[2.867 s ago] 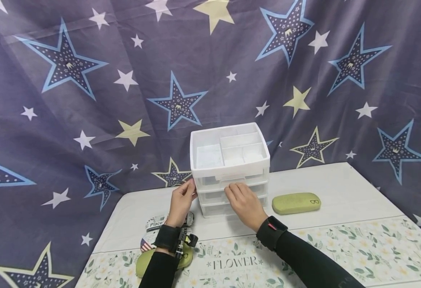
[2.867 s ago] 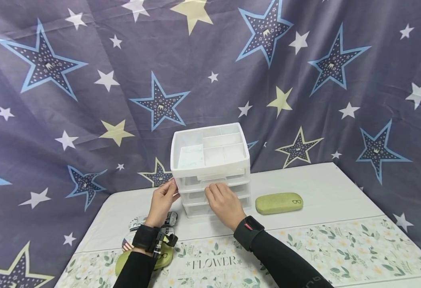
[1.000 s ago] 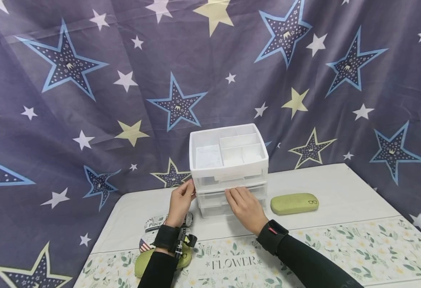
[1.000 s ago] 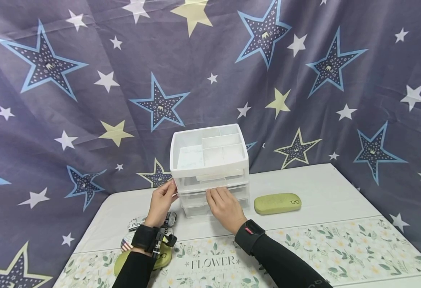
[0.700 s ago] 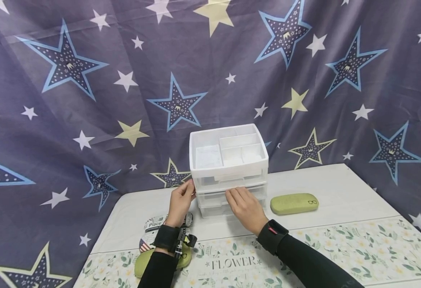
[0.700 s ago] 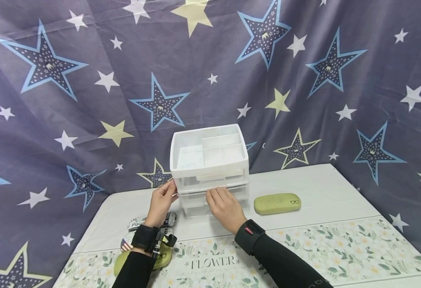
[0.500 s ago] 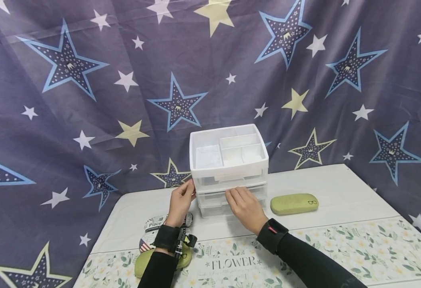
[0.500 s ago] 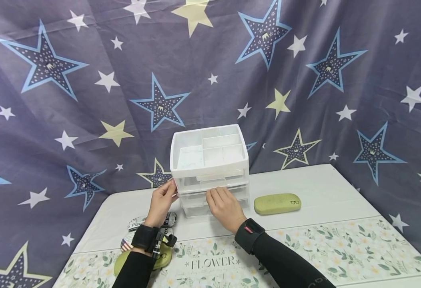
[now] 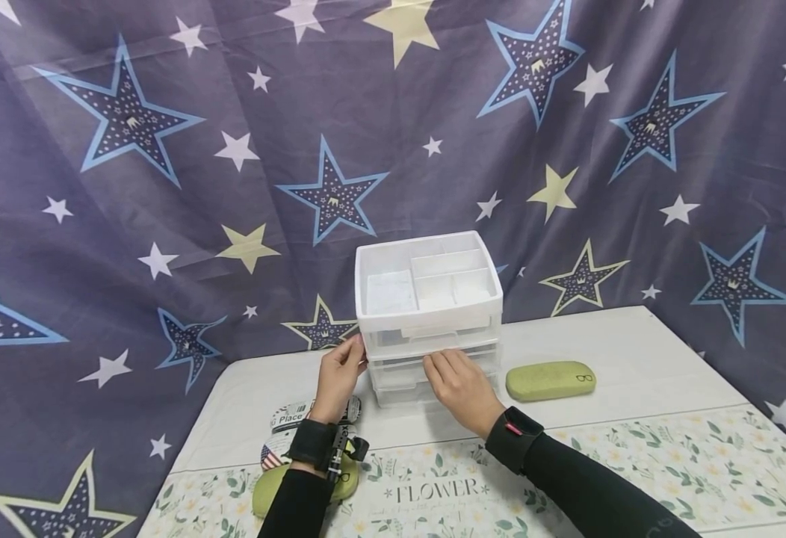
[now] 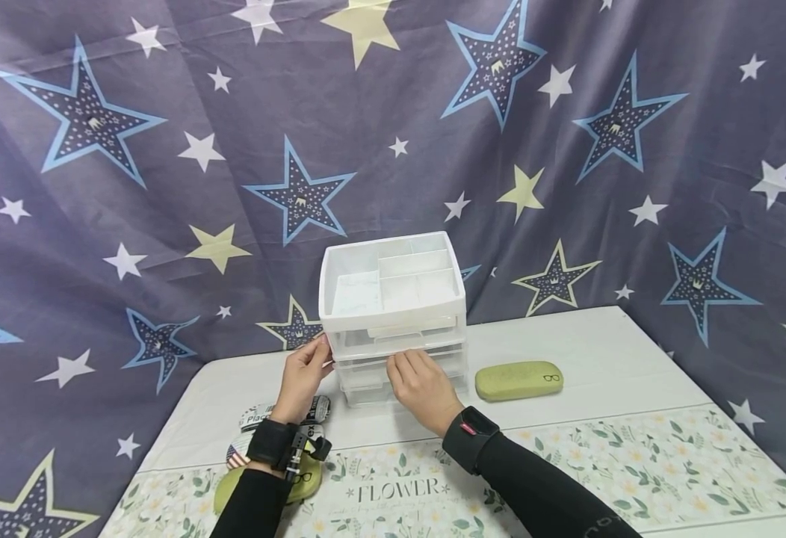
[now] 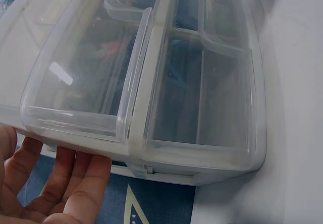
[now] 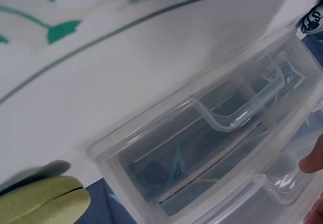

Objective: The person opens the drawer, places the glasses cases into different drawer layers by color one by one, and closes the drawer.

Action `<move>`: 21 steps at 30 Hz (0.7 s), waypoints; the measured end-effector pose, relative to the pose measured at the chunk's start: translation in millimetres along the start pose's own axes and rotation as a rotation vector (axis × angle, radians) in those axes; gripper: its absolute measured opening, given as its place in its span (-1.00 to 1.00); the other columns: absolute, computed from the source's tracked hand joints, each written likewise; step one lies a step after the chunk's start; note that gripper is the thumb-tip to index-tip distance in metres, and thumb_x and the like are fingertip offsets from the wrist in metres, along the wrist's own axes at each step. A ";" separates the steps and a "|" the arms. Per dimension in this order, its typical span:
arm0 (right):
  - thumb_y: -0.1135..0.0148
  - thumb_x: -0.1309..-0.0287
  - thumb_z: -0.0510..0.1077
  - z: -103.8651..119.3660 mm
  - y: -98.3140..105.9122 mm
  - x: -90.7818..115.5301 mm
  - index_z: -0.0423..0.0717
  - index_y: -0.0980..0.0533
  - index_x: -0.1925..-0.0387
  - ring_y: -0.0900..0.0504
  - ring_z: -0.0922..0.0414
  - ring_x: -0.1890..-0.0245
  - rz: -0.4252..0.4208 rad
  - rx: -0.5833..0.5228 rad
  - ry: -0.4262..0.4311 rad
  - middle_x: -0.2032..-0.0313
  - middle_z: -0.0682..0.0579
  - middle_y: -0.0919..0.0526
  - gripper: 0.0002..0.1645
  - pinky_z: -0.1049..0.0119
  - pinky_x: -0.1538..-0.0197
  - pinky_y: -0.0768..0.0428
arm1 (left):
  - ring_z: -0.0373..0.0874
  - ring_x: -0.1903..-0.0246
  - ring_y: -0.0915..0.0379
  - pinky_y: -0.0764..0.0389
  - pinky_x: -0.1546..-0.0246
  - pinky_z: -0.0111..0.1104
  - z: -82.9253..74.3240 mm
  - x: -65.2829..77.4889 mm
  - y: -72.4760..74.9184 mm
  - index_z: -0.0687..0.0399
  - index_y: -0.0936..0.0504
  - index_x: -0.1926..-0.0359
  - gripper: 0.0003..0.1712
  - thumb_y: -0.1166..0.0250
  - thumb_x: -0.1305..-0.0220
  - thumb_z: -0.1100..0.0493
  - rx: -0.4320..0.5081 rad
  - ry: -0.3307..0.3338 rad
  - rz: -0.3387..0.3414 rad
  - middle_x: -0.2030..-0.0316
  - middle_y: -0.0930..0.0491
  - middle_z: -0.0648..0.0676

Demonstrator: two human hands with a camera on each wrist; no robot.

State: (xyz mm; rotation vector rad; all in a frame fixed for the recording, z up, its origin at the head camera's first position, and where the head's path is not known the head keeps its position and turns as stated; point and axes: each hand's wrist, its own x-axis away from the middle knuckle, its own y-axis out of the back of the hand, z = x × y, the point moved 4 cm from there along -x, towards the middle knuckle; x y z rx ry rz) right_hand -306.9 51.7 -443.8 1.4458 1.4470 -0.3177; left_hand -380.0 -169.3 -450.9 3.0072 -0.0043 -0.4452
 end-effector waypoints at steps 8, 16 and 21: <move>0.33 -0.53 -0.45 1.4 3.5 1.2 -0.36 -0.66 0.05 -0.67 -0.05 0.13 0.006 0.000 0.009 0.18 -0.17 -0.70 -0.46 0.16 -0.03 -0.74 | 0.12 -0.14 -0.59 -0.65 -0.18 -0.28 -0.1 0.4 0.1 0.18 -0.56 -0.34 -0.49 -0.12 -0.59 -0.04 -0.011 0.002 -0.018 -0.14 -0.61 0.31; 0.28 -0.48 -0.47 3.1 8.8 -0.3 -0.36 -0.66 0.09 -0.67 -0.05 0.17 0.005 0.012 0.030 0.20 -0.17 -0.70 -0.49 0.17 0.02 -0.74 | 0.08 -0.16 -0.59 -0.66 -0.13 -0.39 -0.2 0.4 -0.8 0.17 -0.55 -0.34 -0.49 -0.11 -0.59 -0.05 -0.012 0.008 -0.028 -0.16 -0.61 0.26; 0.37 -0.52 -0.46 4.2 12.6 -0.4 -0.34 -0.67 0.09 -0.67 -0.03 0.19 0.024 0.019 0.031 0.21 -0.15 -0.70 -0.43 0.19 0.05 -0.74 | 0.10 -0.17 -0.58 -0.66 -0.15 -0.35 -1.2 1.2 -1.2 0.18 -0.54 -0.35 -0.46 -0.10 -0.60 -0.07 -0.020 -0.001 -0.019 -0.19 -0.59 0.27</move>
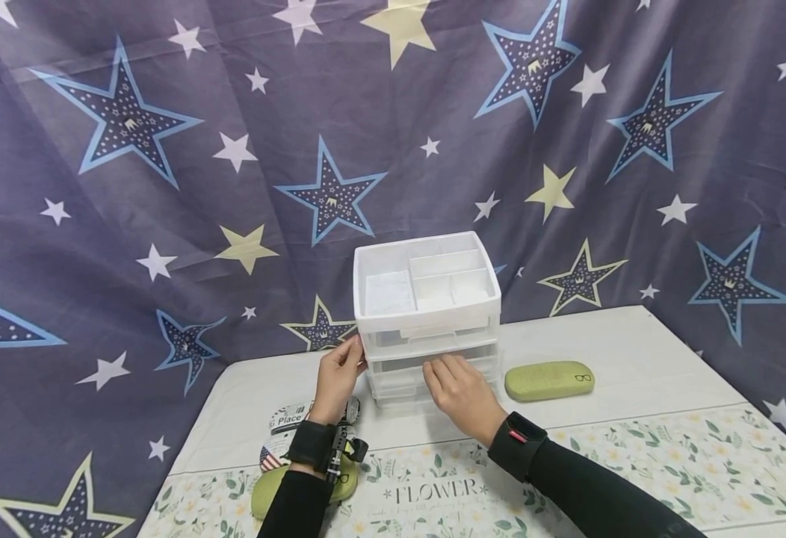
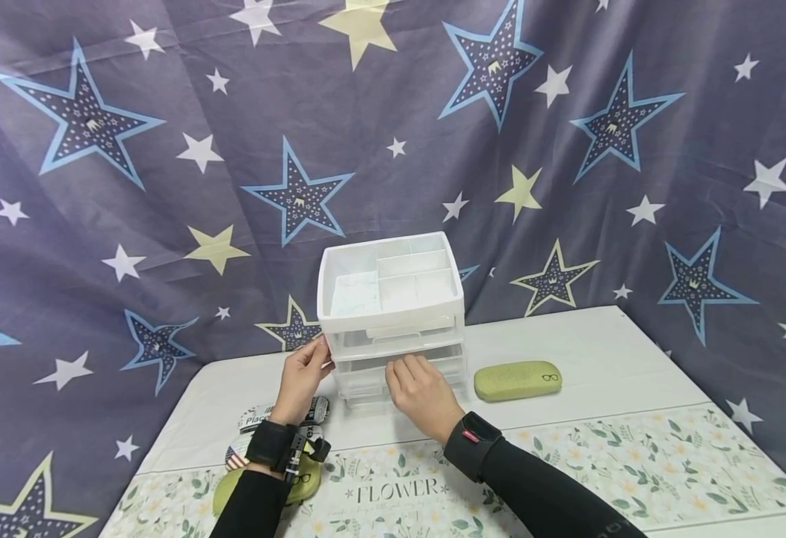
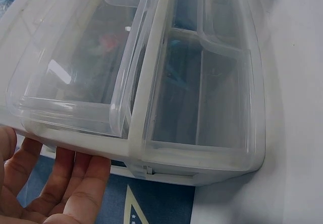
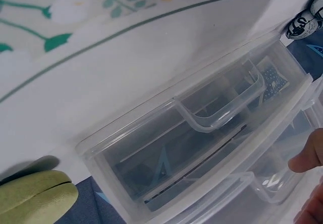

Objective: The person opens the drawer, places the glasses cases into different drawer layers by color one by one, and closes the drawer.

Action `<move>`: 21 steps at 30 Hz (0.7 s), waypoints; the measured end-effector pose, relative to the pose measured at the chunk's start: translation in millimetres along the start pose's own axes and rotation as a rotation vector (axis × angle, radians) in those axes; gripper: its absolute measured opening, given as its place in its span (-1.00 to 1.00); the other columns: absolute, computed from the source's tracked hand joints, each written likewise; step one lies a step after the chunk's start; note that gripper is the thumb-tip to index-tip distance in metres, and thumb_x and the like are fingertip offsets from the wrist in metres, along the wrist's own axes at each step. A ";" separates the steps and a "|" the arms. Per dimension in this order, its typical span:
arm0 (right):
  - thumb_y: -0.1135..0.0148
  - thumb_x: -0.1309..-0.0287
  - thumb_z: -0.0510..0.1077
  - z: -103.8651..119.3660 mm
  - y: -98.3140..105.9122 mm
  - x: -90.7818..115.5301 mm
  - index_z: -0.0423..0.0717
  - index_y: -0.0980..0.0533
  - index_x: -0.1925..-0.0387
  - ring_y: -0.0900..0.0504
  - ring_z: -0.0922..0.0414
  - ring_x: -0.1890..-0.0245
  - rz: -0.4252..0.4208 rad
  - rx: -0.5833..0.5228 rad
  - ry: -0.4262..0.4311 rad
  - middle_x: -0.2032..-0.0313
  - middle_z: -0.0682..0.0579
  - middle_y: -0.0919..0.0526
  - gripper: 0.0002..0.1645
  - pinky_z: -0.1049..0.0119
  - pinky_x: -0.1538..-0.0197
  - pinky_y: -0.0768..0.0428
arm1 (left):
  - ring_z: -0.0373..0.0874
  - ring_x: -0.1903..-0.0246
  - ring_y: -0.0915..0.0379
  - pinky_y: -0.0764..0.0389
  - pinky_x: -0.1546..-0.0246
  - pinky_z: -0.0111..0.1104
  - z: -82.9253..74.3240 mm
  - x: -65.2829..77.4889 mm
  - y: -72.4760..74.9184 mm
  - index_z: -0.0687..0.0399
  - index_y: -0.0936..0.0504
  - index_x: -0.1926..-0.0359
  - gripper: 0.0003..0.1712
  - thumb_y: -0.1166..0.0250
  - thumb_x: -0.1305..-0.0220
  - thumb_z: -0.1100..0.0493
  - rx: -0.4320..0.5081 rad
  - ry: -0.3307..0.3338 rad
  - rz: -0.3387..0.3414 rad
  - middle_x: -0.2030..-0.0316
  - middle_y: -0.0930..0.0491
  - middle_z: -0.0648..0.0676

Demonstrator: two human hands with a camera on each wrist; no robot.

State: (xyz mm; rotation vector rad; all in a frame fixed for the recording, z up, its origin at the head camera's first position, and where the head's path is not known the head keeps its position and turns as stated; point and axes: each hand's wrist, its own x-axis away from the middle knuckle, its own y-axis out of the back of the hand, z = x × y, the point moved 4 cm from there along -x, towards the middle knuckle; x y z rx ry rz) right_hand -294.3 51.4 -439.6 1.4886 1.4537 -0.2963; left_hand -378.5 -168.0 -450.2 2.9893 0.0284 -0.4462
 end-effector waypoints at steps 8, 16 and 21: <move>0.29 -0.48 -0.46 2.1 6.0 2.2 -0.33 -0.66 0.12 -0.65 -0.01 0.23 -0.013 0.002 0.010 0.25 -0.13 -0.68 -0.49 0.21 0.10 -0.74 | 0.08 -0.15 -0.59 -0.65 -0.15 -0.38 1.3 0.6 -0.3 0.15 -0.56 -0.34 -0.50 -0.11 -0.60 -0.04 0.012 -0.006 0.002 -0.16 -0.61 0.24; 0.30 -0.53 -0.44 5.4 11.3 5.4 -0.33 -0.66 0.13 -0.66 0.00 0.25 -0.028 0.009 0.024 0.26 -0.13 -0.69 -0.49 0.21 0.10 -0.74 | 0.09 -0.14 -0.60 -0.67 -0.15 -0.32 0.9 0.6 -0.2 0.17 -0.56 -0.34 -0.49 -0.11 -0.60 -0.04 0.006 -0.011 0.000 -0.15 -0.61 0.26; 0.25 -0.51 -0.46 7.1 15.4 5.1 -0.34 -0.66 0.14 -0.66 0.00 0.26 -0.046 0.018 0.028 0.27 -0.14 -0.68 -0.53 0.19 0.07 -0.75 | 0.10 -0.15 -0.59 -0.67 -0.14 -0.32 0.4 0.6 -0.3 0.19 -0.55 -0.34 -0.50 -0.10 -0.60 -0.03 0.004 -0.010 -0.008 -0.16 -0.61 0.27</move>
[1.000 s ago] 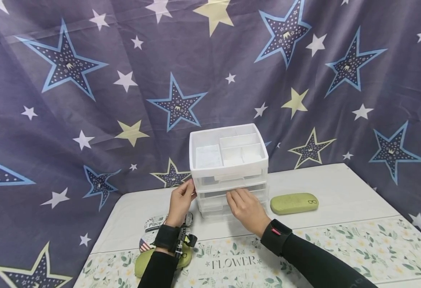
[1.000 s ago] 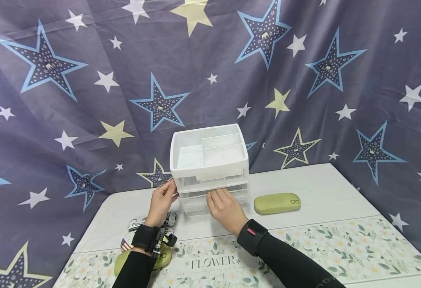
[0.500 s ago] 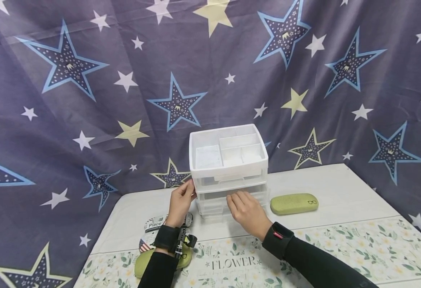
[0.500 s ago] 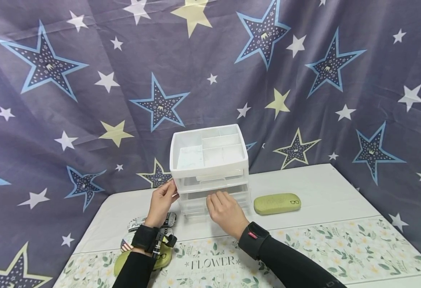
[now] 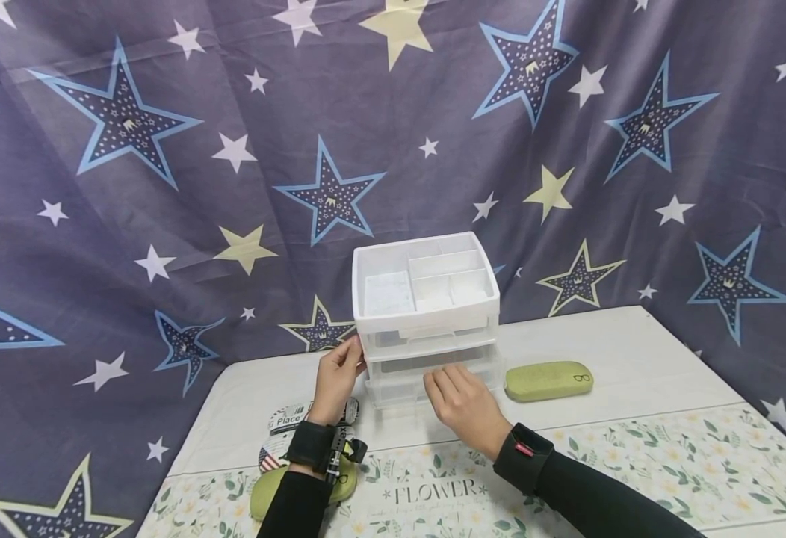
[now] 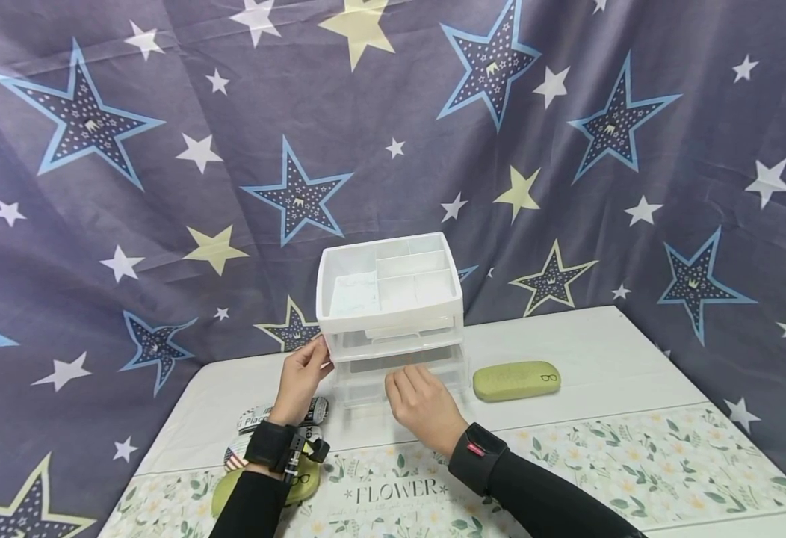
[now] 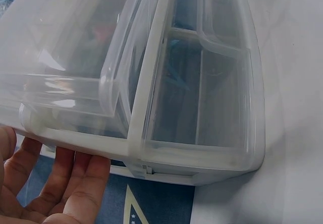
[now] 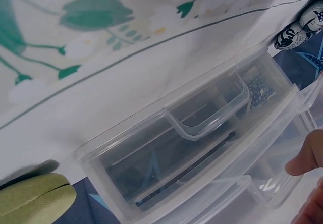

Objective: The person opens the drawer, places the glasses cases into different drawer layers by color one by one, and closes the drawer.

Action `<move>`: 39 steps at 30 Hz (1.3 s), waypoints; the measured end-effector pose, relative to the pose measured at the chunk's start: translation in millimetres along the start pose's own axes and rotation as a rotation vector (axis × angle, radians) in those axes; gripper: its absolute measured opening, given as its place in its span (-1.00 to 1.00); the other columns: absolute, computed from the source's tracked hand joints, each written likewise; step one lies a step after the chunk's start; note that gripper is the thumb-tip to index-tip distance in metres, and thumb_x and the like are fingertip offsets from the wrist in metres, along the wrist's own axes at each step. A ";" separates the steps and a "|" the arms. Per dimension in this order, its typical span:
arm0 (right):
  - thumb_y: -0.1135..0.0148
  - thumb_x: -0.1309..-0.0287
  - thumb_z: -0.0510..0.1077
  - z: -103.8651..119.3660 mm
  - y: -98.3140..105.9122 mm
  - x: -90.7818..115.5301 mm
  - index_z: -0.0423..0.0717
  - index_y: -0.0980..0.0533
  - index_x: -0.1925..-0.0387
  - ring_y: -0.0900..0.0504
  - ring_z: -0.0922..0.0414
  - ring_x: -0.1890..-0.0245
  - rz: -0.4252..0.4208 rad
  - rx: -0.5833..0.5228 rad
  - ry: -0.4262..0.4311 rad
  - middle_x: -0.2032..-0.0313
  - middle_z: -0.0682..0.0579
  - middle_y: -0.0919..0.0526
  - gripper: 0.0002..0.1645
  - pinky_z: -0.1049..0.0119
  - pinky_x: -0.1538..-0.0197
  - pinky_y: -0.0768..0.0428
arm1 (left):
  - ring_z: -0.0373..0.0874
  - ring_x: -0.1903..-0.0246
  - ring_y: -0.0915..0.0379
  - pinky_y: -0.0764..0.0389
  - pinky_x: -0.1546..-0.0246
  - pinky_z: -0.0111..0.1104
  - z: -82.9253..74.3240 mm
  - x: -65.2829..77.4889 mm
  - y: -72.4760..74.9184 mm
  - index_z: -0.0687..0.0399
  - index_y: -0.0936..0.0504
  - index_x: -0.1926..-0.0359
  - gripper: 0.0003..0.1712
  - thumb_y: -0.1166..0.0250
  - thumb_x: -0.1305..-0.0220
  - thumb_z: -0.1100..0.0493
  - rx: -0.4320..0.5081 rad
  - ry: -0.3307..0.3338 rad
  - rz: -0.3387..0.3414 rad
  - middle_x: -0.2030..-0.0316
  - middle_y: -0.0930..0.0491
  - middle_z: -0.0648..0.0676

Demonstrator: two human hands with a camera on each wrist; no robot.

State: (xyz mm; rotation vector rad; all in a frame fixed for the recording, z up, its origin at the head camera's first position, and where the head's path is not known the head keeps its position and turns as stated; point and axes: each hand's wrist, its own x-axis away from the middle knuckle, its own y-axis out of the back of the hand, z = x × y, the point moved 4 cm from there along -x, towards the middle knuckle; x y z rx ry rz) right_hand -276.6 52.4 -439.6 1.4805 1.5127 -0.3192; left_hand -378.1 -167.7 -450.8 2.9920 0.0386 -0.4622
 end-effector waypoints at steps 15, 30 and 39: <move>0.26 -0.49 -0.48 5.4 12.9 -2.0 -0.32 -0.66 0.18 -0.63 0.04 0.35 0.009 0.029 0.026 0.33 -0.10 -0.65 -0.52 0.25 0.21 -0.74 | 0.13 -0.15 -0.60 -0.67 -0.14 -0.32 2.1 -2.8 0.3 0.22 -0.54 -0.34 -0.47 -0.12 -0.59 -0.04 0.004 -0.002 -0.001 -0.17 -0.60 0.30; 0.22 -0.44 -0.47 11.2 25.9 -0.8 -0.32 -0.65 0.20 -0.66 0.03 0.31 0.009 0.013 0.022 0.31 -0.11 -0.67 -0.55 0.21 0.13 -0.76 | 0.16 -0.18 -0.56 -0.65 -0.16 -0.29 2.8 -3.5 -0.1 0.22 -0.50 -0.37 -0.43 -0.12 -0.58 -0.07 -0.003 0.006 0.005 -0.21 -0.57 0.31; 0.24 -0.50 -0.45 14.0 32.1 2.5 -0.31 -0.66 0.20 -0.65 0.03 0.33 -0.002 -0.010 0.021 0.32 -0.11 -0.67 -0.53 0.18 0.14 -0.78 | 0.13 -0.18 -0.56 -0.65 -0.17 -0.31 2.3 -1.8 0.8 0.19 -0.51 -0.37 -0.44 -0.11 -0.59 -0.07 0.001 -0.004 0.011 -0.19 -0.59 0.30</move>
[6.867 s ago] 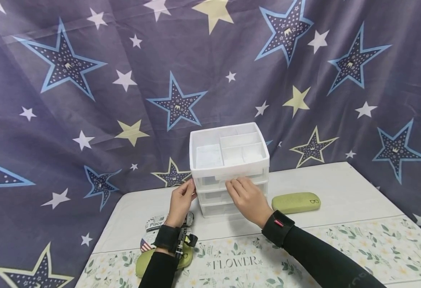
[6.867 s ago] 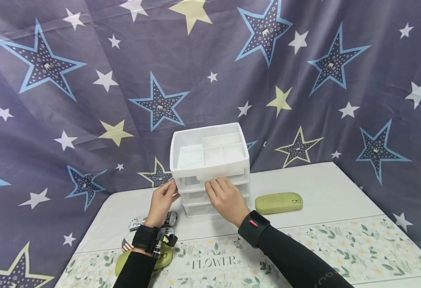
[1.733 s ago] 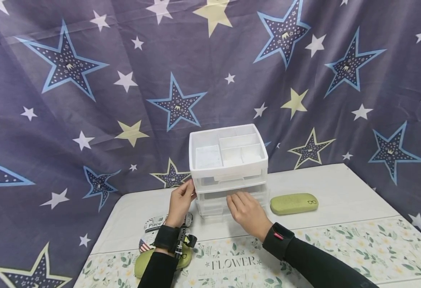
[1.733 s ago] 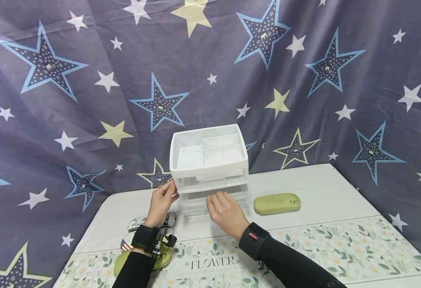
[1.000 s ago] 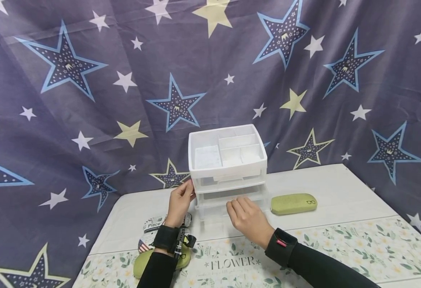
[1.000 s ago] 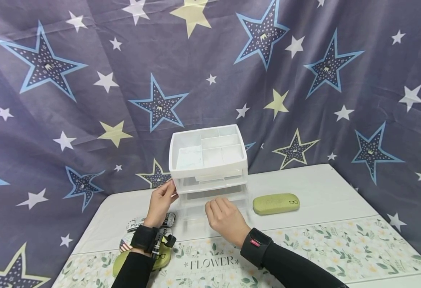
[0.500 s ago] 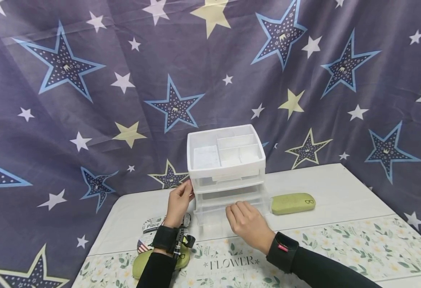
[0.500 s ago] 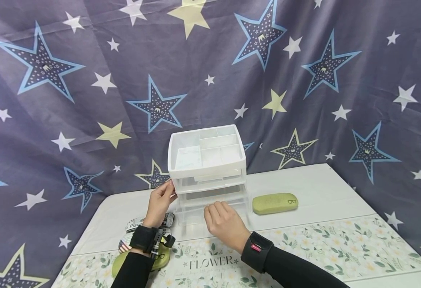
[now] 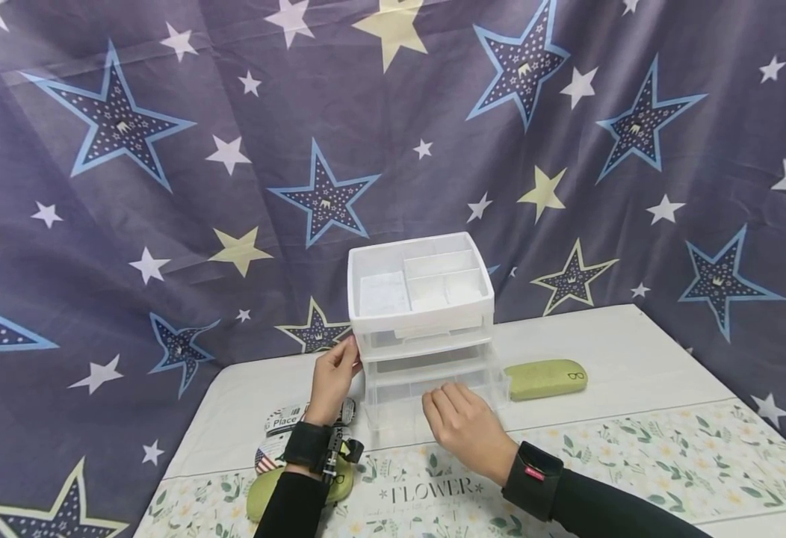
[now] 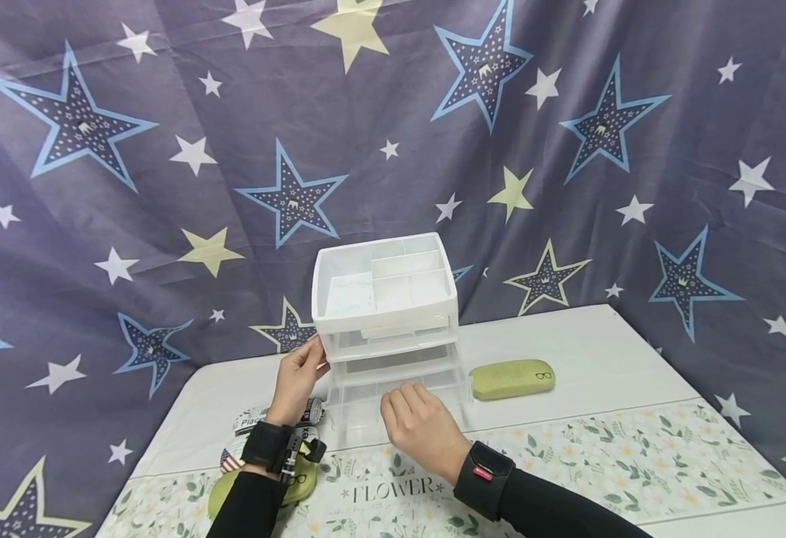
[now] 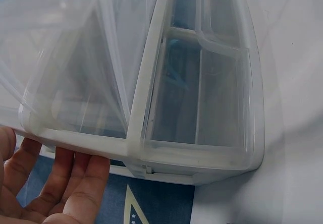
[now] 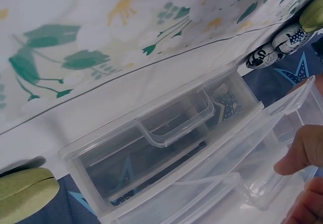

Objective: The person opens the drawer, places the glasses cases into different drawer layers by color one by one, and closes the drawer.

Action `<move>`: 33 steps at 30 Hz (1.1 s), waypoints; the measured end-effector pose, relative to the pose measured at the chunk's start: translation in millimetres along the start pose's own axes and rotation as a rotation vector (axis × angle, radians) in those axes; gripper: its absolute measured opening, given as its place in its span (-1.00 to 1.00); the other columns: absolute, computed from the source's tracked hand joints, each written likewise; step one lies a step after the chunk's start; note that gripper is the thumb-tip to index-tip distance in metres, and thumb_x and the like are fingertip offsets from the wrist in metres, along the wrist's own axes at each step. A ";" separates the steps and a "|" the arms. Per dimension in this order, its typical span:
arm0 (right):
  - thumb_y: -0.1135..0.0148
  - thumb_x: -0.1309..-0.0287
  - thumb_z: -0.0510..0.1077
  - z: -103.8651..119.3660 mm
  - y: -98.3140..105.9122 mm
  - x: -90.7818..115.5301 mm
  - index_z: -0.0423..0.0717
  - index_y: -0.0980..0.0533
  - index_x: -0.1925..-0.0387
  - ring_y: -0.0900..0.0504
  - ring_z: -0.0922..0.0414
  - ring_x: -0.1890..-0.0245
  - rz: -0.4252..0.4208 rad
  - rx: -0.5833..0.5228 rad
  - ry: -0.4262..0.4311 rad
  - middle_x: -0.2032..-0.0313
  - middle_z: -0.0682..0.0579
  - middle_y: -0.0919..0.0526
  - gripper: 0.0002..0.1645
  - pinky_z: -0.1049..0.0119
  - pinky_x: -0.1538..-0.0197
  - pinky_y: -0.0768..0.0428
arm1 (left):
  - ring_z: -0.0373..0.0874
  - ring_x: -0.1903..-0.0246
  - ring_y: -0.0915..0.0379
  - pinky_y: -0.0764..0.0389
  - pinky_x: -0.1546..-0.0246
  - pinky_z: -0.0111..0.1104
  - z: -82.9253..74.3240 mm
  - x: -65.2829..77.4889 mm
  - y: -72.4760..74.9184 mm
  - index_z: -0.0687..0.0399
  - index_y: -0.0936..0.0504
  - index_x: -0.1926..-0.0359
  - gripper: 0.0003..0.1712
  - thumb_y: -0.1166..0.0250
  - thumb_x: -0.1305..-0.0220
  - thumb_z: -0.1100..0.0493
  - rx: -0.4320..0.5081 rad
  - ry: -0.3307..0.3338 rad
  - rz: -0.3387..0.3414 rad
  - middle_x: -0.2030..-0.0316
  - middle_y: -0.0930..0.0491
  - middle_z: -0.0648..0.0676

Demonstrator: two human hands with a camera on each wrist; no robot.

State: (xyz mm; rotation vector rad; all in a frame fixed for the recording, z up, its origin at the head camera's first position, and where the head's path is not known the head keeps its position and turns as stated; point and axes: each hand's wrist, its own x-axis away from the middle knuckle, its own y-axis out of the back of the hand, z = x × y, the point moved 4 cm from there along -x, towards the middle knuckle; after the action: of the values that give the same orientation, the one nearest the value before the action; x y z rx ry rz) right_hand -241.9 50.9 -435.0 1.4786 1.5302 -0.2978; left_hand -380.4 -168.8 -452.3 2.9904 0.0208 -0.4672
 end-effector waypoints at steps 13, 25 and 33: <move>0.20 -0.47 -0.44 4.3 7.7 3.3 -0.30 -0.65 0.22 -0.64 0.07 0.34 0.031 -0.019 -0.008 0.32 -0.09 -0.67 -0.57 0.25 0.15 -0.76 | 0.09 -0.14 -0.58 -0.65 -0.16 -0.34 1.2 -0.8 -1.1 0.18 -0.52 -0.37 -0.43 -0.11 -0.58 -0.10 -0.003 -0.002 -0.004 -0.13 -0.62 0.28; 0.21 -0.47 -0.46 9.9 15.5 6.1 -0.29 -0.64 0.21 -0.64 0.08 0.33 0.047 -0.008 -0.002 0.32 -0.07 -0.66 -0.56 0.29 0.12 -0.75 | 0.14 -0.17 -0.56 -0.64 -0.19 -0.29 0.6 -0.7 -0.4 0.18 -0.52 -0.37 -0.44 -0.09 -0.59 -0.09 -0.007 -0.003 -0.003 -0.14 -0.60 0.31; 0.22 -0.51 -0.44 12.5 20.6 5.9 -0.30 -0.65 0.20 -0.64 0.08 0.33 0.022 -0.027 -0.006 0.33 -0.08 -0.66 -0.55 0.29 0.14 -0.76 | 0.11 -0.19 -0.55 -0.64 -0.19 -0.33 0.6 0.1 -0.6 0.16 -0.49 -0.40 -0.39 -0.10 -0.57 -0.14 -0.020 -0.001 0.004 -0.16 -0.59 0.28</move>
State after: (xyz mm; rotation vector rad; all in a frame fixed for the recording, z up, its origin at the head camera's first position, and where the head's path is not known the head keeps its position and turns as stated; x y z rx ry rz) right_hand -217.1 50.5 -437.2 1.4714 1.5069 -0.2669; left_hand -380.5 -168.3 -453.0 2.9700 0.0200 -0.4660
